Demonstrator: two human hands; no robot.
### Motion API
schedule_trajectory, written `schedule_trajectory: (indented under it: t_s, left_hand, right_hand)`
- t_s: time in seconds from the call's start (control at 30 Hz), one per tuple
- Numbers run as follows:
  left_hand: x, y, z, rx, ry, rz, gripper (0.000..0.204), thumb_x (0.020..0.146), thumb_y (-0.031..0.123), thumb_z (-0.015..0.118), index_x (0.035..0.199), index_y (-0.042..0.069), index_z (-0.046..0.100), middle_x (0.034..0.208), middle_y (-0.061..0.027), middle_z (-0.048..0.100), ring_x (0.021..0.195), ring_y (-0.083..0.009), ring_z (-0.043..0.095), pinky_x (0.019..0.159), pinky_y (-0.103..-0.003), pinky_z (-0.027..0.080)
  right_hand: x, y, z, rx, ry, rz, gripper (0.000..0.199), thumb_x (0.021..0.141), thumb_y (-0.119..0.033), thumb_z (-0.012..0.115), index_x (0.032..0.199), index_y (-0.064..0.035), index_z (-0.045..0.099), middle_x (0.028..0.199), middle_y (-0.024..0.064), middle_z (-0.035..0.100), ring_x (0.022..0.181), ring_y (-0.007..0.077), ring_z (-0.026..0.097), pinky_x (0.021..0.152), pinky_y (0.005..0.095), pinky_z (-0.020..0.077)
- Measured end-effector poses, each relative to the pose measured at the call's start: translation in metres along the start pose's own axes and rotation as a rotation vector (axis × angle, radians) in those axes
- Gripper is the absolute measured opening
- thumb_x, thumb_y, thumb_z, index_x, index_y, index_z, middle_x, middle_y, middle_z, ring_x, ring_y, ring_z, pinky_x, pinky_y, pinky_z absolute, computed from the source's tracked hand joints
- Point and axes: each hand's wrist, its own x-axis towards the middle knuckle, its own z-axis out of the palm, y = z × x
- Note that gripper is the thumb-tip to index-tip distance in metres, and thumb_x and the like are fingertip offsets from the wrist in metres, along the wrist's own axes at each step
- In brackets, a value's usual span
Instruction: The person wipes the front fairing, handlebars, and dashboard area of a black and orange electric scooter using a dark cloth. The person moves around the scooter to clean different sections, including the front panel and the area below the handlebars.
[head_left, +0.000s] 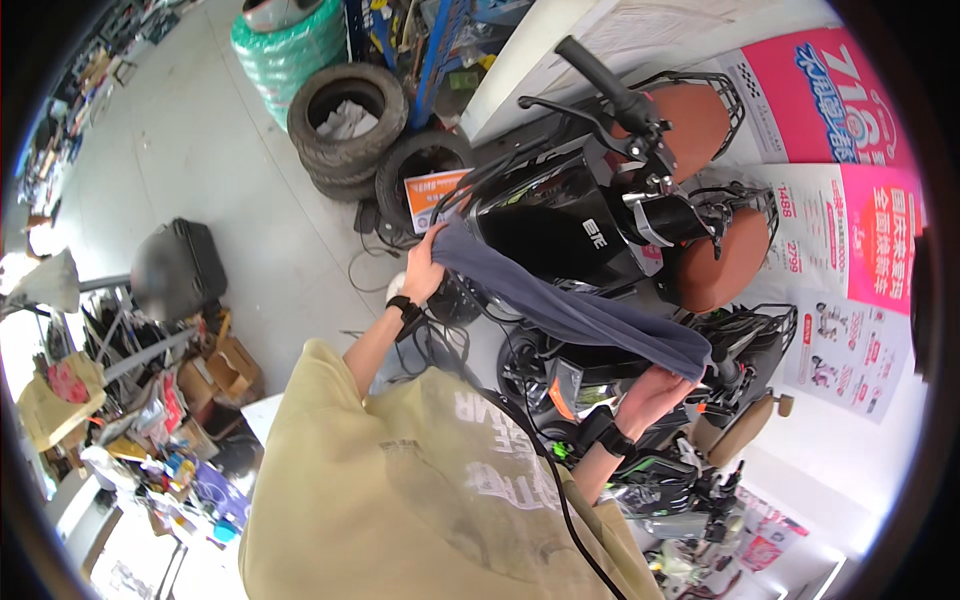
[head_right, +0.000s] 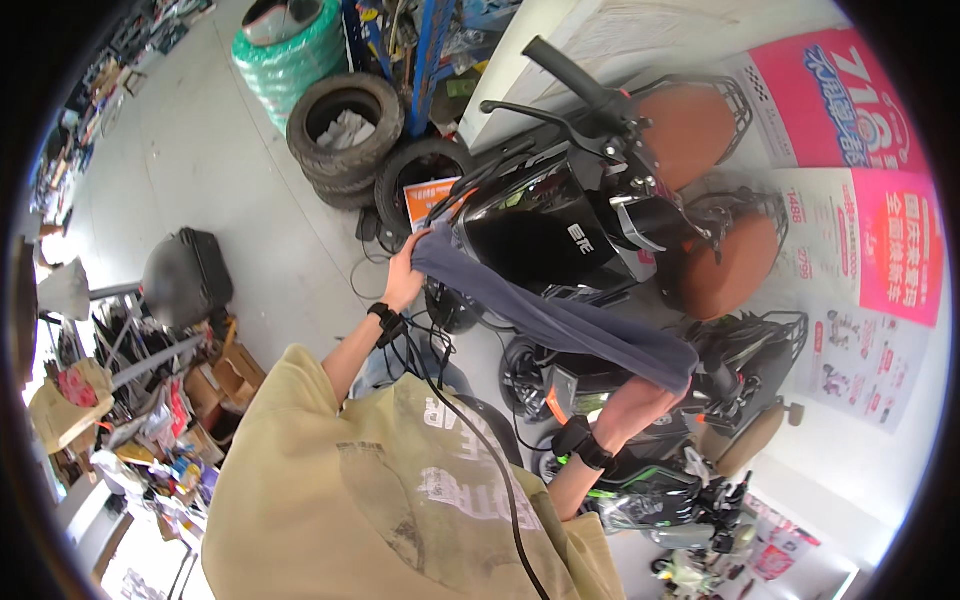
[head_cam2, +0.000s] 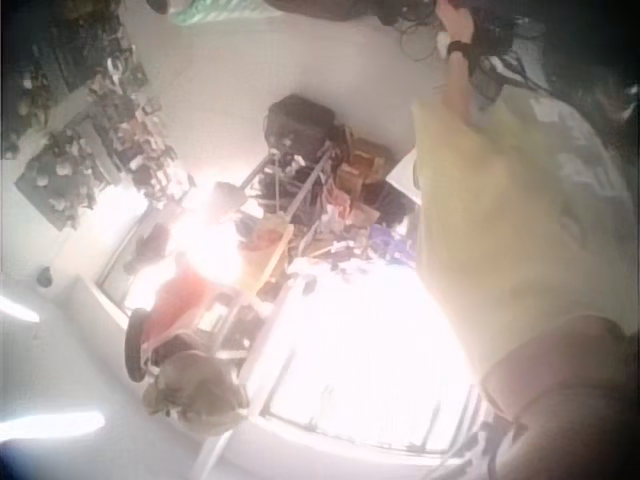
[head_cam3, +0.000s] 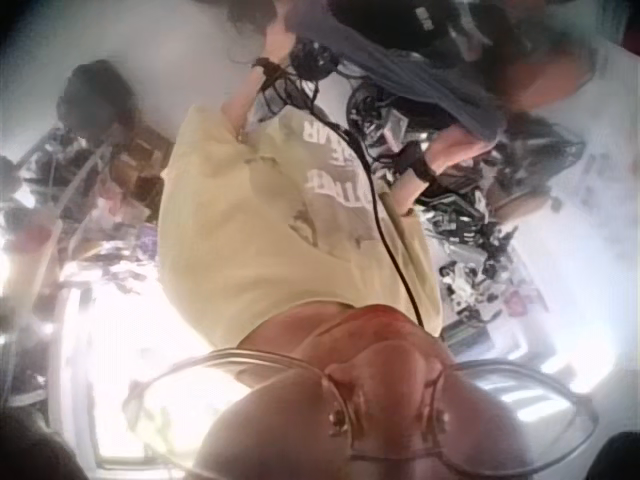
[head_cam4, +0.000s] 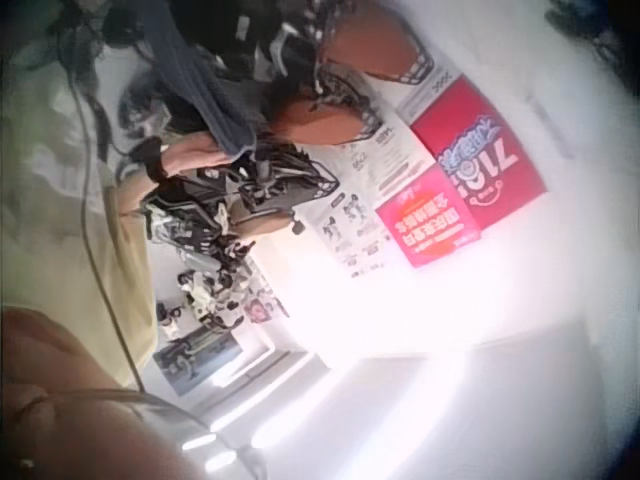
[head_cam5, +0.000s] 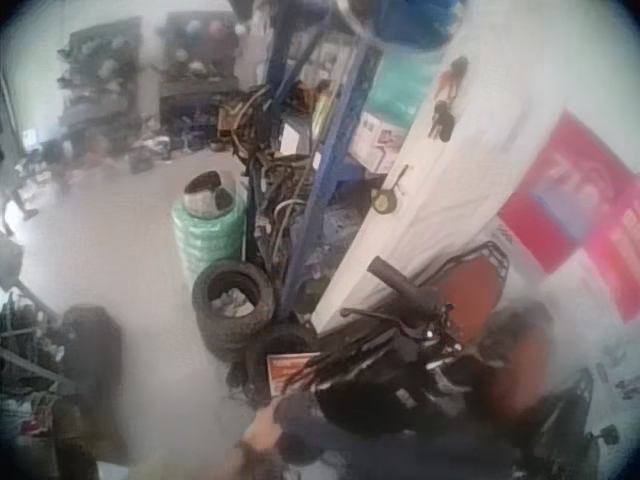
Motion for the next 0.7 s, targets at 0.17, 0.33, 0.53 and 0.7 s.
schedule_trajectory:
  t_s: [0.17,0.33,0.53,0.7]
  left_hand:
    - [0.030,0.016,0.003,-0.099,-0.288,0.197,0.066,0.090,0.005,0.063,0.154,0.011,0.047,0.146,-0.0194,0.059,0.134,-0.0369,0.057,0.113,-0.039,0.045]
    - [0.059,0.007,0.017,0.050,-0.606,0.398,0.083,0.082,-0.006,0.058,0.160,0.013,0.036,0.162,-0.0191,0.039,0.150,-0.0354,0.038,0.123,-0.042,0.036]
    - [0.070,0.003,0.082,0.039,-0.700,0.335,0.102,0.073,-0.014,0.054,0.165,0.012,0.020,0.173,-0.0173,0.012,0.159,-0.0386,0.014,0.130,-0.046,0.022]
    - [0.064,0.020,0.117,-0.117,-0.415,0.170,0.098,0.075,-0.016,0.050,0.164,0.014,0.024,0.172,-0.0178,0.012,0.153,-0.0405,0.030,0.118,-0.043,0.041]
  right_hand:
    - [0.016,0.008,0.032,-0.483,0.181,-0.298,0.038,0.109,-0.024,0.052,0.140,-0.0011,0.050,0.141,0.0178,0.056,0.125,0.0294,0.058,0.110,0.0441,0.0496]
    - [0.031,0.073,0.061,-1.021,0.147,-0.621,0.030,0.102,0.002,0.046,0.126,0.0053,0.063,0.125,0.0146,0.066,0.091,0.0195,0.055,0.081,0.0337,0.0446]
    - [0.057,0.193,0.110,-0.972,-0.165,-0.487,0.032,0.101,0.006,0.050,0.129,0.0032,0.066,0.106,0.0086,0.065,0.086,0.0173,0.055,0.079,0.0315,0.0477]
    - [0.073,0.243,0.131,-1.420,-0.474,-0.950,0.024,0.104,-0.009,0.060,0.123,-0.0012,0.071,0.126,0.0231,0.069,0.111,0.0411,0.064,0.095,0.0441,0.0511]
